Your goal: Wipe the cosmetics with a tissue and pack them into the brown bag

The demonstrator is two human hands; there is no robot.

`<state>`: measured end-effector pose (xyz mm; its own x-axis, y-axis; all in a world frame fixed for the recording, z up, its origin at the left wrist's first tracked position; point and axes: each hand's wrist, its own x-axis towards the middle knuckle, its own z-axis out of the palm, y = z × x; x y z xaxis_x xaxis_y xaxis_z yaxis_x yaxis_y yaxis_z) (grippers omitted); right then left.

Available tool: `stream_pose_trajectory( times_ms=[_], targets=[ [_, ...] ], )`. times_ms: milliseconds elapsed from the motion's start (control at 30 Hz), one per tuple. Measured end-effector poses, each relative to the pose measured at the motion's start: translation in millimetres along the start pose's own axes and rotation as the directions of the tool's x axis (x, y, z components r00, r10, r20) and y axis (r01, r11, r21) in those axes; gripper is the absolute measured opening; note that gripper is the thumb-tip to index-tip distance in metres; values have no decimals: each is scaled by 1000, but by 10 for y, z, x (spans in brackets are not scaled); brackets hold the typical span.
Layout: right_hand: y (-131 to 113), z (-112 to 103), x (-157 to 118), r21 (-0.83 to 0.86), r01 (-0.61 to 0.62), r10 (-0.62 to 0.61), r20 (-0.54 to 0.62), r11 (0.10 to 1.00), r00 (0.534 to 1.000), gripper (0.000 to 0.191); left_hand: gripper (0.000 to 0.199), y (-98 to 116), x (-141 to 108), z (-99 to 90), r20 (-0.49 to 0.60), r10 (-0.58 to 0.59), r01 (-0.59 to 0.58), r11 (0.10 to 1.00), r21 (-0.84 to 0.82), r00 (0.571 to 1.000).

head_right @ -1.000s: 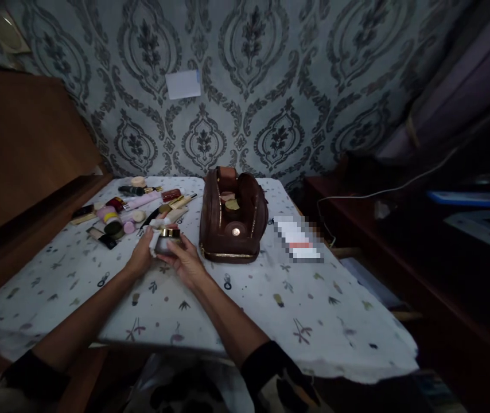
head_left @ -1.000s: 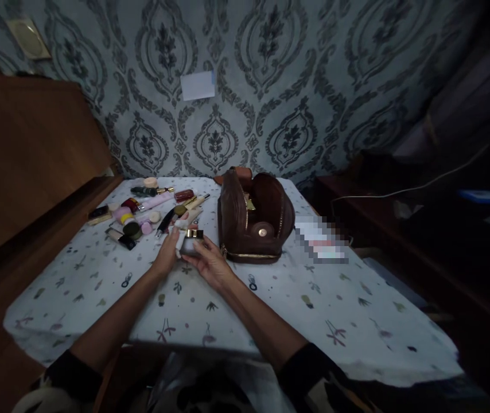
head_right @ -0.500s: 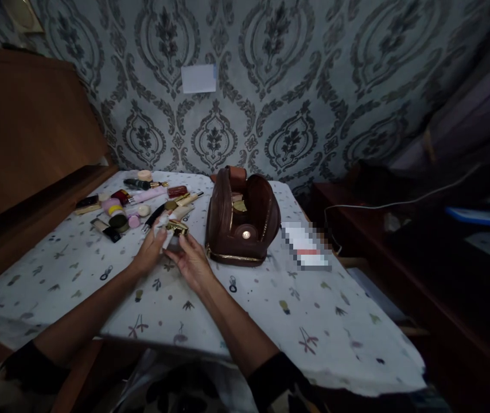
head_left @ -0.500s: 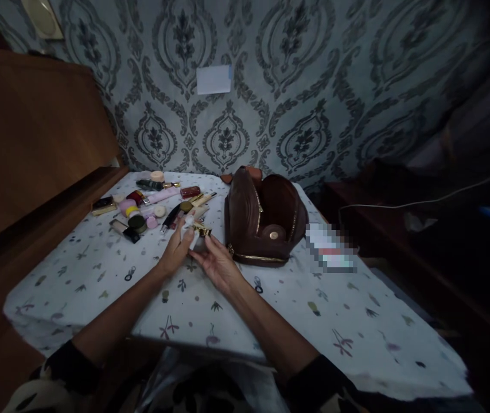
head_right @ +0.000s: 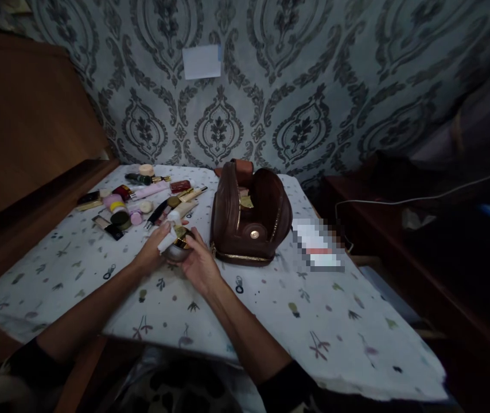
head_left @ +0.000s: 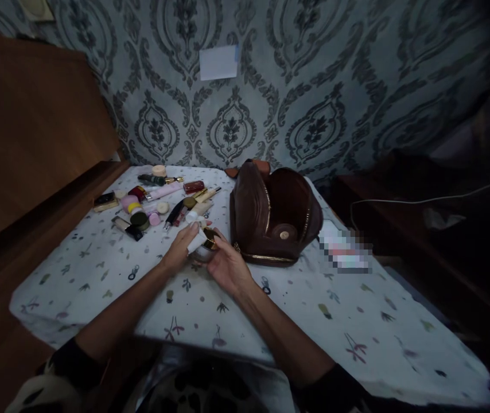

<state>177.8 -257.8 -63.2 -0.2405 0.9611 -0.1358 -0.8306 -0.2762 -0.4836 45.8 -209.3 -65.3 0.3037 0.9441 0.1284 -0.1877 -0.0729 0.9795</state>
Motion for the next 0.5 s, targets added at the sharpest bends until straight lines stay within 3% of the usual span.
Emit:
stream_pose_trajectory(
  times_ms=[67, 133, 367, 500],
  targets=[
    [2, 3, -7, 7, 10, -10, -11, 1000, 1000, 38, 56, -13, 0, -23, 108, -34, 36, 999, -20, 994],
    [10, 7, -3, 1, 20, -20, -24, 1000, 1000, 34, 53, -16, -14, -26, 139, 0, 1, 1000, -9, 990],
    [39, -35, 61, -102, 18, -28, -101, 995, 995, 29, 51, 26, -74, 62, -117, 183, -162, 973, 166, 976],
    [23, -76, 66, -87, -40, 31, -101, 995, 994, 31, 49, 25, -57, 57, -181, 157, -139, 984, 108, 971]
  ],
)
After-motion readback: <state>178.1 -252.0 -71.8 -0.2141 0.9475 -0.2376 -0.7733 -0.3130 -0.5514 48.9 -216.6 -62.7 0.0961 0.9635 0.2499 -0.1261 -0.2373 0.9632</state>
